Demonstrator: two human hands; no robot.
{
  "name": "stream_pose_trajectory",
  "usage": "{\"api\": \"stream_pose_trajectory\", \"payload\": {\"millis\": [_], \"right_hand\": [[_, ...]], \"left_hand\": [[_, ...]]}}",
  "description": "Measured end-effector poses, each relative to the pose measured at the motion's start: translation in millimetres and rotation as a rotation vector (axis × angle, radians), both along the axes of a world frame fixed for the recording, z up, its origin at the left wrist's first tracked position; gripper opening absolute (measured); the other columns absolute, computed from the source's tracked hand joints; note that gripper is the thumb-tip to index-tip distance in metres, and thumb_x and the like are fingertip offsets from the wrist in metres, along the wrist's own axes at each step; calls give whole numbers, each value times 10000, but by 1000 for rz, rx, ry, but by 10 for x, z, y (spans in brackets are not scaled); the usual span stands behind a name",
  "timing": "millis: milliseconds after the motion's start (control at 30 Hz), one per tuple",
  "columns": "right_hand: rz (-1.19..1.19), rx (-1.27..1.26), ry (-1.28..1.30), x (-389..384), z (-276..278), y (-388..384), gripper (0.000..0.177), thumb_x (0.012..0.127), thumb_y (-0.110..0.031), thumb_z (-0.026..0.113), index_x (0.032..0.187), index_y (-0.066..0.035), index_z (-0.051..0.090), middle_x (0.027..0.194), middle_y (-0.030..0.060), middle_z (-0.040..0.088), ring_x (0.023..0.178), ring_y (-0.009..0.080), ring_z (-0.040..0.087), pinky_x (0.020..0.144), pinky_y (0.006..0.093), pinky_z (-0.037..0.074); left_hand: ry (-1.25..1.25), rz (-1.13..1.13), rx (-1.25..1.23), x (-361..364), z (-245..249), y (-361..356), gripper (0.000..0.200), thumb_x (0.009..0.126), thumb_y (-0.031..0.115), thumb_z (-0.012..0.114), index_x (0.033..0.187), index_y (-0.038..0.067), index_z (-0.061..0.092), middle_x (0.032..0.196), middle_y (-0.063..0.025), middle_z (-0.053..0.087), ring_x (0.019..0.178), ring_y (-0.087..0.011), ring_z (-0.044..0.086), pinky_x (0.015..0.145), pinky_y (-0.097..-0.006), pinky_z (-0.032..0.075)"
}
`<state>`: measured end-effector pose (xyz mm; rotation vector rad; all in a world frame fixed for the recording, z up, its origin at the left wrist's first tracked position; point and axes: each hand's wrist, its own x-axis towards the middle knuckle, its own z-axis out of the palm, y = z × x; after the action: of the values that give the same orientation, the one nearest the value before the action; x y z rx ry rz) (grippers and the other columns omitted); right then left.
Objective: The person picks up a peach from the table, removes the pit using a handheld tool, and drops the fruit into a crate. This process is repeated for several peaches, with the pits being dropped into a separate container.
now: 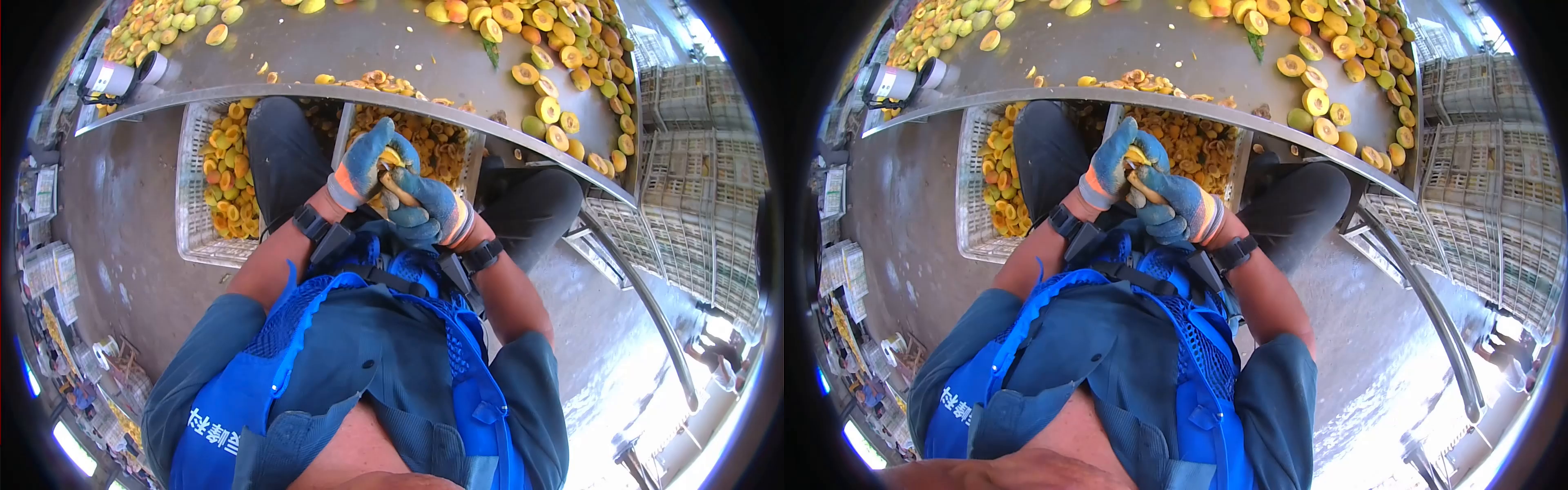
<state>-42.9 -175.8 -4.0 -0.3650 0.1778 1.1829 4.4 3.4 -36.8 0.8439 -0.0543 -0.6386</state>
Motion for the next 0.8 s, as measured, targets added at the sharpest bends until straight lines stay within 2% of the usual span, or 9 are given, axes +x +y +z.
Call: {"api": "stream_pose_trajectory", "payload": {"millis": [133,233,367,400,433,500,633,700,800], "right_hand": [[-18,-69,-60,7,3,24,423,1062,-483,493,957,-82,582,572,-50,411,394,48,322,361,200,260],[-87,-361,-336,-34,105,37,483,1062,-508,461,933,-64,599,550,-25,420,408,74,362,368,223,253],[-383,-1123,-1086,-66,-370,225,512,1042,-488,491,996,2,634,690,190,644,603,312,655,560,413,514],[98,-1411,-1107,33,-519,165,523,1036,-477,496,1038,27,636,830,306,674,874,485,682,752,518,531],[93,-1426,-1096,20,-584,172,522,1036,-475,496,1040,27,640,852,314,676,895,501,670,762,525,529],[100,-1459,-1086,16,-680,163,519,1035,-470,496,1043,26,648,896,330,679,938,532,647,782,538,525],[-79,-1410,-1108,-42,-635,197,466,1003,-451,578,1057,6,647,899,301,692,915,504,669,768,504,538],[-396,-1283,-1052,-47,-619,120,364,963,-365,677,1060,-17,638,897,281,699,913,490,673,757,478,545],[-790,-1223,-974,102,-155,-294,248,916,-183,756,1073,-22,652,850,90,702,748,149,627,692,323,528]], "left_hand": [[120,152,-20,16,186,0,513,1068,490,443,907,39,628,820,-141,660,768,-248,658,719,-374,558],[164,619,21,105,220,251,423,1072,413,483,934,36,617,842,-137,662,745,-237,665,724,-373,570],[-286,1091,519,315,156,1207,309,1008,322,633,1018,16,676,912,-122,703,846,-255,690,797,-373,568],[-567,1113,1028,326,190,1478,267,978,270,670,1053,14,682,962,-128,700,901,-276,680,826,-381,554],[-856,1074,1540,358,249,1655,250,948,217,707,1088,11,688,1012,-134,696,955,-297,671,855,-389,540],[-1007,1106,1701,334,442,1665,227,919,159,724,1088,12,691,1062,-141,686,1004,-307,652,884,-392,521],[-1038,901,1447,316,572,1291,188,897,90,729,1064,14,688,1094,-141,683,999,-304,646,897,-381,516],[-985,777,1279,340,638,806,181,879,48,726,1052,18,682,1089,-139,686,1005,-296,651,901,-370,520],[-990,511,1092,435,749,199,189,878,21,710,1064,16,676,1096,-125,680,1019,-258,653,899,-343,523]]}}
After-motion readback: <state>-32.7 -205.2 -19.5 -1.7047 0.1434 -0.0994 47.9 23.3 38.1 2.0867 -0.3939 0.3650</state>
